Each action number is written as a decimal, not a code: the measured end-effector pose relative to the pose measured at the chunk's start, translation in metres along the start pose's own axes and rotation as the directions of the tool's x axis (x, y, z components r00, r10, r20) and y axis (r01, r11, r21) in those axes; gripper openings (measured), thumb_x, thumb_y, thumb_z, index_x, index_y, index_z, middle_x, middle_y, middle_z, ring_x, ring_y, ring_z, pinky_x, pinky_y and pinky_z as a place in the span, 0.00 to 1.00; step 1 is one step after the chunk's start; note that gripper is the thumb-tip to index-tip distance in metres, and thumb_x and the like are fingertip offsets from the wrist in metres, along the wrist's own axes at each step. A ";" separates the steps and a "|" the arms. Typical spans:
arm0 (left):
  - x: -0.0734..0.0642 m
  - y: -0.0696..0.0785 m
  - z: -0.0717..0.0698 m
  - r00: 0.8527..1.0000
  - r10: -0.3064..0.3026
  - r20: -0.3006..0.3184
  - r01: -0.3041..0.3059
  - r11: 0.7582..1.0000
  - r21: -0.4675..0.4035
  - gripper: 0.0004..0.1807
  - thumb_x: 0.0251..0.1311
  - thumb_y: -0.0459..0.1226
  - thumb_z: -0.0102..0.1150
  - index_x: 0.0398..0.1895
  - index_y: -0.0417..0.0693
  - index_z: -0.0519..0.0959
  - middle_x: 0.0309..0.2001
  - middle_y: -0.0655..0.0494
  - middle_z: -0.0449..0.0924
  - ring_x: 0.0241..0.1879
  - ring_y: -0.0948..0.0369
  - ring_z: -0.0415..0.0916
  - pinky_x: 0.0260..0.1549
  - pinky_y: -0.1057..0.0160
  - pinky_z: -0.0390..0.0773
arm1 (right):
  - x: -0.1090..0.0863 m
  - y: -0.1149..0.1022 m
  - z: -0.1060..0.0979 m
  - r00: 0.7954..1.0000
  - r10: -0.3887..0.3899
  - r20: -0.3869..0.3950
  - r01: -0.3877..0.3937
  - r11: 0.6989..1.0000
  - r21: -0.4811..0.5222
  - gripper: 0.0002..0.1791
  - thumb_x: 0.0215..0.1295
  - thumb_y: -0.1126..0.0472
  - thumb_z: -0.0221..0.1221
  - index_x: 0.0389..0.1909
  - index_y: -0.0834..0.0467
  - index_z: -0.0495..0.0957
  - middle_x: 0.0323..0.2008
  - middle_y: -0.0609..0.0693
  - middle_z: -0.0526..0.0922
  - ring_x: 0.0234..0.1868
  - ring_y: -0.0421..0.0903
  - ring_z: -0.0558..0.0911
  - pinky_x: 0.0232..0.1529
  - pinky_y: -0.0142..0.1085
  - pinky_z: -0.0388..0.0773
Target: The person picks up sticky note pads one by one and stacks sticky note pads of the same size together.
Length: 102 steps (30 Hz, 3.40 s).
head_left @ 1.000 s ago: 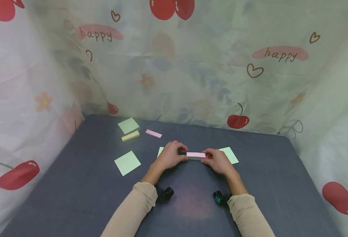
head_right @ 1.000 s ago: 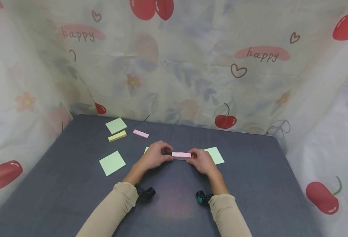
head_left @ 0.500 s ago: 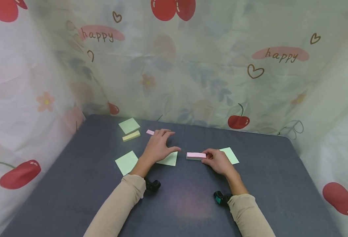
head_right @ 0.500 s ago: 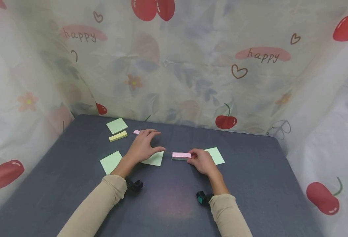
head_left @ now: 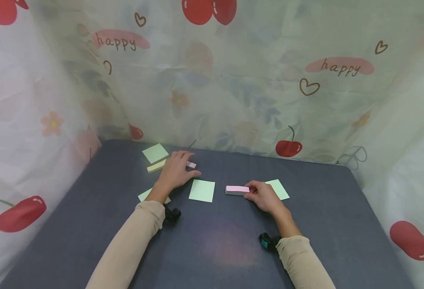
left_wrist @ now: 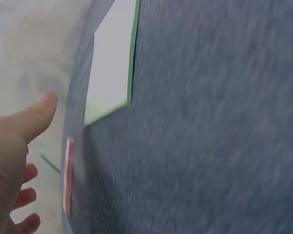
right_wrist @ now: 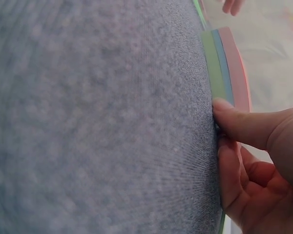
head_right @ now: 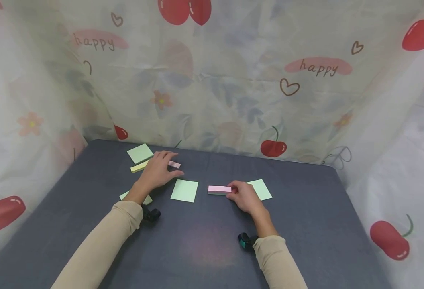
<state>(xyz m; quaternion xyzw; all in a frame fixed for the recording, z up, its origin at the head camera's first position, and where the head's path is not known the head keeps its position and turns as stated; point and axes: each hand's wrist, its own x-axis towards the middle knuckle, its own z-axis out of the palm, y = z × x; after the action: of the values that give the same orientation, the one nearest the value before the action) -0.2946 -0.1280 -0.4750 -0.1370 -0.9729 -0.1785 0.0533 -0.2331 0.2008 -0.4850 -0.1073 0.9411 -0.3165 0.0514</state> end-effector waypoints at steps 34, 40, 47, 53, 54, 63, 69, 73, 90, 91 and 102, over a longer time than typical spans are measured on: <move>0.014 -0.037 0.003 0.992 -0.122 -0.014 0.121 0.992 -0.035 0.24 0.69 0.45 0.63 0.66 0.49 0.77 0.63 0.47 0.81 0.69 0.45 0.68 0.68 0.41 0.66 | -0.001 -0.001 -0.001 1.000 -0.019 0.006 0.019 1.000 0.023 0.12 0.64 0.65 0.67 0.47 0.60 0.83 0.28 0.50 0.78 0.22 0.39 0.74 0.26 0.31 0.70; 0.015 -0.035 0.003 0.997 -0.059 -0.040 0.060 0.998 0.021 0.21 0.68 0.44 0.64 0.62 0.49 0.81 0.58 0.49 0.84 0.64 0.47 0.73 0.64 0.43 0.70 | 0.000 -0.003 -0.003 1.000 0.010 0.022 -0.011 1.000 0.020 0.12 0.65 0.63 0.68 0.48 0.59 0.83 0.29 0.51 0.79 0.24 0.41 0.75 0.28 0.32 0.70; 0.014 -0.032 0.006 1.000 0.010 -0.015 -0.009 0.992 0.129 0.18 0.74 0.46 0.55 0.59 0.50 0.84 0.54 0.48 0.83 0.59 0.48 0.71 0.59 0.45 0.72 | 0.000 -0.003 -0.002 1.000 0.017 0.018 -0.017 1.000 0.020 0.12 0.64 0.63 0.68 0.48 0.58 0.83 0.28 0.50 0.78 0.25 0.41 0.74 0.28 0.33 0.70; 0.015 -0.027 0.004 1.000 -0.005 -0.028 0.007 0.997 0.080 0.17 0.77 0.45 0.52 0.57 0.47 0.84 0.52 0.47 0.81 0.59 0.48 0.69 0.60 0.46 0.70 | -0.001 -0.005 -0.002 1.000 0.023 0.021 -0.024 1.000 0.021 0.12 0.65 0.63 0.68 0.48 0.58 0.83 0.29 0.50 0.78 0.26 0.42 0.74 0.29 0.33 0.69; 0.015 -0.026 0.003 0.999 -0.008 -0.031 0.010 0.998 0.070 0.17 0.77 0.45 0.52 0.57 0.47 0.83 0.52 0.47 0.81 0.59 0.48 0.69 0.60 0.46 0.70 | -0.001 -0.005 -0.002 0.999 0.025 0.022 -0.026 0.999 0.020 0.12 0.65 0.63 0.68 0.48 0.58 0.83 0.29 0.50 0.77 0.26 0.42 0.74 0.29 0.33 0.69; 0.014 -0.015 -0.002 0.994 0.051 -0.093 -0.049 0.998 0.029 0.16 0.76 0.44 0.52 0.54 0.44 0.83 0.49 0.47 0.82 0.55 0.49 0.71 0.60 0.49 0.70 | -0.001 -0.003 -0.001 0.999 0.024 0.023 -0.025 0.999 0.021 0.12 0.65 0.63 0.68 0.48 0.58 0.83 0.29 0.50 0.78 0.27 0.42 0.73 0.30 0.33 0.69; 0.013 -0.003 -0.004 0.994 0.067 -0.088 -0.069 0.997 -0.019 0.15 0.76 0.43 0.54 0.54 0.46 0.83 0.49 0.49 0.83 0.55 0.50 0.71 0.60 0.49 0.71 | -0.002 -0.002 -0.001 1.000 0.023 0.020 -0.023 0.999 0.024 0.12 0.65 0.63 0.67 0.48 0.58 0.83 0.29 0.50 0.77 0.27 0.42 0.73 0.30 0.33 0.69; 0.012 0.008 -0.005 0.995 0.070 -0.075 -0.074 0.996 -0.053 0.14 0.75 0.43 0.55 0.53 0.48 0.84 0.49 0.51 0.83 0.56 0.51 0.71 0.57 0.48 0.71 | -0.001 -0.002 -0.001 0.999 0.034 0.022 -0.035 0.999 0.026 0.12 0.65 0.63 0.67 0.49 0.58 0.83 0.29 0.50 0.77 0.28 0.43 0.73 0.30 0.34 0.69; -0.001 0.052 0.002 0.982 0.161 -0.103 -0.177 0.970 -0.169 0.13 0.75 0.44 0.54 0.54 0.53 0.83 0.48 0.54 0.80 0.54 0.53 0.69 0.54 0.52 0.73 | -0.001 -0.001 -0.001 1.000 0.017 0.021 -0.018 1.000 0.025 0.13 0.65 0.62 0.68 0.49 0.58 0.83 0.30 0.50 0.78 0.29 0.43 0.72 0.32 0.34 0.68; -0.002 0.055 0.003 0.981 0.165 -0.104 -0.182 0.967 -0.181 0.13 0.75 0.44 0.54 0.54 0.53 0.84 0.48 0.54 0.80 0.54 0.53 0.69 0.54 0.52 0.74 | -0.001 -0.001 -0.001 1.000 0.016 0.020 -0.017 1.000 0.026 0.13 0.65 0.62 0.68 0.49 0.58 0.83 0.30 0.50 0.78 0.29 0.43 0.72 0.32 0.34 0.68; -0.008 0.086 0.017 0.981 0.155 -0.114 -0.182 0.938 -0.295 0.13 0.73 0.44 0.57 0.54 0.55 0.85 0.47 0.55 0.80 0.51 0.54 0.68 0.50 0.53 0.75 | -0.001 0.000 -0.001 1.000 0.023 0.013 -0.023 0.999 0.029 0.11 0.65 0.62 0.68 0.47 0.58 0.83 0.29 0.50 0.77 0.29 0.43 0.73 0.32 0.34 0.68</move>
<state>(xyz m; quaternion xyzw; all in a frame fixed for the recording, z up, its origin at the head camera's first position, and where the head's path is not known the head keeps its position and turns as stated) -0.2632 -0.0469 -0.4636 -0.2183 -0.9152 -0.3267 0.0900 -0.2321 0.2017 -0.4848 -0.0976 0.9373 -0.3288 0.0625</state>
